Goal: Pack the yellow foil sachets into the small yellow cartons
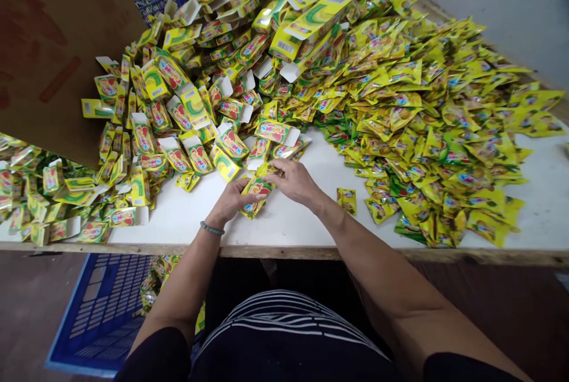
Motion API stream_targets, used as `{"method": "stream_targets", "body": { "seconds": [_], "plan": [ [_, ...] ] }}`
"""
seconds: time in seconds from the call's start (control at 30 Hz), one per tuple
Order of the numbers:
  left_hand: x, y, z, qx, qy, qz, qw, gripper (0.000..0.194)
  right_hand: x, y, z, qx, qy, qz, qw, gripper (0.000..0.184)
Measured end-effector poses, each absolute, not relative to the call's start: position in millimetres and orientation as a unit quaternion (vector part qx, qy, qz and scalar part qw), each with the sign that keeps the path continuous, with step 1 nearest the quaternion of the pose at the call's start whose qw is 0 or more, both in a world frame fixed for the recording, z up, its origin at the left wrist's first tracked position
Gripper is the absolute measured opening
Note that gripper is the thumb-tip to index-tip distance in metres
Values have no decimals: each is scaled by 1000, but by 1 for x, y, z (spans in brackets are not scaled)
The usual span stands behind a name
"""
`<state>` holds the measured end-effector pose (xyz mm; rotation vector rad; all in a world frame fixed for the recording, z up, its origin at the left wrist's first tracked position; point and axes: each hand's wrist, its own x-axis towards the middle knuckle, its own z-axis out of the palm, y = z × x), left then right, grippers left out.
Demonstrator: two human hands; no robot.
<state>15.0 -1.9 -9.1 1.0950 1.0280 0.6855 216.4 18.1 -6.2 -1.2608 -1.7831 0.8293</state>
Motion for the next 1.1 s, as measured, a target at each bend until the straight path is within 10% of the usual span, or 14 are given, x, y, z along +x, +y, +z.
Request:
{"method": "stream_targets", "body": {
  "seconds": [0.9,1.1],
  "plan": [
    [18,-4,-11,485,461,375,641,42,203,7,-4,-469,-687,393,392,8],
    [26,-2,-7,442,441,473,622,70,202,5,-3,-472,-639,380,474,20]
  ]
}}
